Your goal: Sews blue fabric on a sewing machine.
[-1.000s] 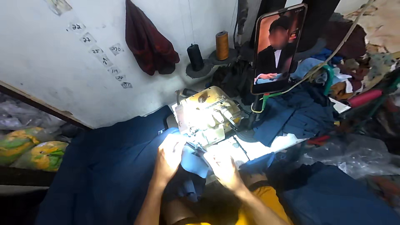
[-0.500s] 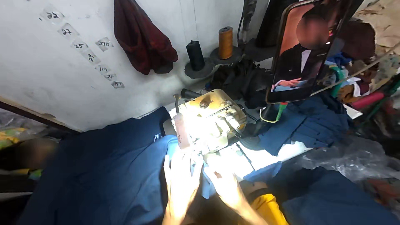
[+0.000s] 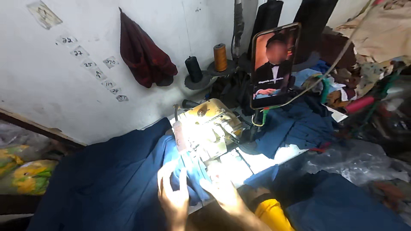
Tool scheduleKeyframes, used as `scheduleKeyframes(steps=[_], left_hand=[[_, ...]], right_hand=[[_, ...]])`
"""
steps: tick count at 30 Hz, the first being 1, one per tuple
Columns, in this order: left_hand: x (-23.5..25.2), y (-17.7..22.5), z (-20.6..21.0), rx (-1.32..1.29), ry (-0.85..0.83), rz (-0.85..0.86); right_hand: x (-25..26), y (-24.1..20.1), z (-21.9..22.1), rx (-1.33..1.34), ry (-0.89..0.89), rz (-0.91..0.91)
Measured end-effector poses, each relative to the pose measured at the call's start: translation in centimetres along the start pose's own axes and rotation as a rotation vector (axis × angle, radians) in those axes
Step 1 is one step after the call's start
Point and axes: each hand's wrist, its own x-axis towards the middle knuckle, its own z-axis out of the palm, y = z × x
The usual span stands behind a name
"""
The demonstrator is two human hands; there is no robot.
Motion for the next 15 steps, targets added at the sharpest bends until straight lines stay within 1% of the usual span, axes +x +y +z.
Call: scheduleKeyframes(steps=[1,2,3,4,5,6,7,8,9,10,11,12,13,15], left_hand=[[-2.7,1.2,-0.1,-0.116,0.057,-0.075],[-5.4,2.3,0.1,-0.261,0.025,-0.193],[-7.8,3.0,0.4,-0.457,-0.071,-0.347],[-9.6,3.2,0.7,-0.714,-0.166,-0.528],[-10.6,3.1,1.0,-0.986,-0.198,-0.703],[-10.5,3.0,0.9,-1.2,-0.188,-0.821],[-9.9,2.8,0.4,-1.344,-0.169,-0.867],[-9.1,2.7,-0.3,-1.416,-0.137,-0.86],[-8.3,2.9,-1.1,-1.415,-0.106,-0.825],[-7.7,3.2,-2.0,-1.36,-0.108,-0.758],[-7.3,3.3,-2.9,-1.251,-0.143,-0.686],[-7.0,3.6,-3.6,-1.129,-0.182,-0.622],[-6.8,3.9,-4.1,-1.014,-0.199,-0.566],[-6.8,4.7,-4.7,-0.751,-0.161,-0.423]], right_hand=[[-1.5,-0.3,-0.4,0.049,-0.037,0.051],[-2.9,-0.4,-0.8,0.119,-0.101,0.109],[-4.0,-0.4,-1.0,0.225,-0.16,0.17],[-4.9,-0.3,-1.1,0.346,-0.197,0.233],[-5.6,-0.3,-1.1,0.438,-0.216,0.277],[-5.8,-0.4,-1.1,0.469,-0.217,0.273],[-5.6,-0.7,-1.2,0.431,-0.194,0.211],[-5.4,-1.2,-1.2,0.317,-0.151,0.092],[-5.0,-1.5,-1.4,0.129,-0.113,-0.075],[-4.6,-1.8,-1.6,-0.071,-0.08,-0.243],[-4.1,-2.0,-1.7,-0.23,-0.069,-0.374],[-3.6,-2.2,-1.6,-0.325,-0.096,-0.459],[-3.4,-2.4,-1.5,-0.37,-0.139,-0.502],[-3.3,-2.4,-0.8,-0.323,-0.227,-0.564]])
